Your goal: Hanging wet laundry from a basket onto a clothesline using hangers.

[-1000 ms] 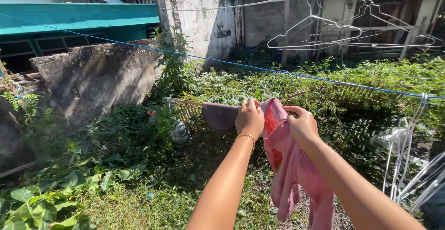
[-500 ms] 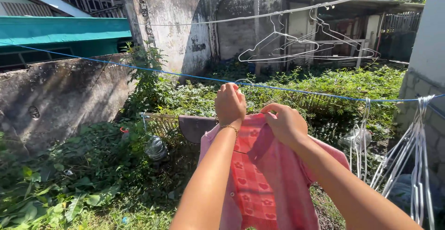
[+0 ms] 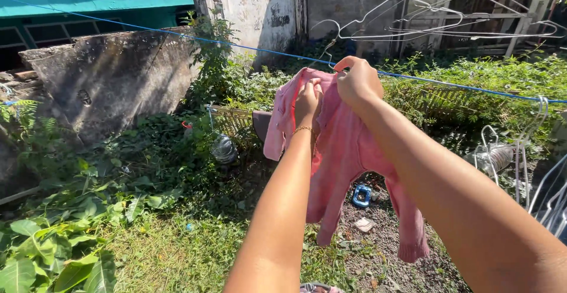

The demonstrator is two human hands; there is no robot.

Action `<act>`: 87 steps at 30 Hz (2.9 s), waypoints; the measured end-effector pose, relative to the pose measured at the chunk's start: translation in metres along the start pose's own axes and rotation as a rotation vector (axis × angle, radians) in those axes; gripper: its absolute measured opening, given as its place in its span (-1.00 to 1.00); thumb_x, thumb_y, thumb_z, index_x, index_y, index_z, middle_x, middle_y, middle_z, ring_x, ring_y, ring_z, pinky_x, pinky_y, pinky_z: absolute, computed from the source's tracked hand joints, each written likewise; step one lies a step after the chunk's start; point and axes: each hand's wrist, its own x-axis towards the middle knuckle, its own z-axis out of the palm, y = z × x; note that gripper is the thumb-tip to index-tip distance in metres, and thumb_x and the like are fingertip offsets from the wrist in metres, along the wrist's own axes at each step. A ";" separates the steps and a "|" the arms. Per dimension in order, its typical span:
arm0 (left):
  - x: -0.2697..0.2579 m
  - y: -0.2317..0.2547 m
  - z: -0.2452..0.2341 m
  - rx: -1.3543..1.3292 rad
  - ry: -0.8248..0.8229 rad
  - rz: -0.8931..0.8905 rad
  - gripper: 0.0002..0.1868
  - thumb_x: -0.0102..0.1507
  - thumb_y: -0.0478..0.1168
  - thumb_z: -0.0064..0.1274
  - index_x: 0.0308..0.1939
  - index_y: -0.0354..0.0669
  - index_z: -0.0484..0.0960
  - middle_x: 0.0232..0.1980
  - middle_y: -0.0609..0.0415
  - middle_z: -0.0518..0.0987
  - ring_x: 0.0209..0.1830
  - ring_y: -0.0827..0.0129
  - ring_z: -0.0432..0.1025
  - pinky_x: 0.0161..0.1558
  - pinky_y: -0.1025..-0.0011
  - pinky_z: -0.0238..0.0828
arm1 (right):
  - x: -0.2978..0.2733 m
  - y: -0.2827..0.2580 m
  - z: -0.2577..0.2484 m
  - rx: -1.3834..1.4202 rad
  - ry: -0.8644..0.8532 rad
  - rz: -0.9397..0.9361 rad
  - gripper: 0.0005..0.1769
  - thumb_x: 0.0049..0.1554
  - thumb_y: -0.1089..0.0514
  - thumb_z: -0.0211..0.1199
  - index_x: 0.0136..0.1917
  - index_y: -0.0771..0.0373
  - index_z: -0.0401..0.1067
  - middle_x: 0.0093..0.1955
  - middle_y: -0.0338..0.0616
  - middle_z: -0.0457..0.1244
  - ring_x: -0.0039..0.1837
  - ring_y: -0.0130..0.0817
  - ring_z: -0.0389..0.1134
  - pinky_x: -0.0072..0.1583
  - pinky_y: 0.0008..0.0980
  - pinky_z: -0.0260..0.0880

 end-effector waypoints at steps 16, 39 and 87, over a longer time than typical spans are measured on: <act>-0.103 0.016 -0.080 -0.493 -0.622 -0.351 -0.59 0.24 -0.05 0.22 0.03 -0.27 0.66 0.01 0.00 0.68 -0.02 0.44 0.53 0.05 0.40 0.45 | -0.008 0.090 0.086 0.006 -0.118 0.169 -0.67 0.16 0.16 0.23 0.17 -0.11 0.60 0.14 -0.08 0.41 0.12 -0.20 0.46 0.16 -0.22 0.44; -0.195 -0.009 -0.094 -0.060 -0.798 -0.471 -0.63 0.18 -0.19 0.25 0.05 -0.18 0.67 0.03 0.01 0.70 0.00 0.33 0.57 0.05 0.35 0.48 | -0.085 0.172 0.115 -0.162 -0.383 0.044 -0.41 0.15 -0.05 0.38 0.39 0.07 0.33 0.06 0.08 0.40 0.15 -0.01 0.42 0.17 -0.05 0.37; -0.457 -0.196 -0.324 -0.056 -0.591 -1.288 -0.31 0.33 0.42 -0.23 -0.28 -0.14 0.60 -0.32 0.15 0.53 -0.29 0.36 0.36 -0.02 0.32 0.31 | -0.342 0.364 0.288 0.609 -1.006 0.836 -0.57 0.23 0.09 0.13 0.36 0.16 0.37 0.19 -0.13 0.39 0.13 -0.29 0.36 0.12 -0.18 0.36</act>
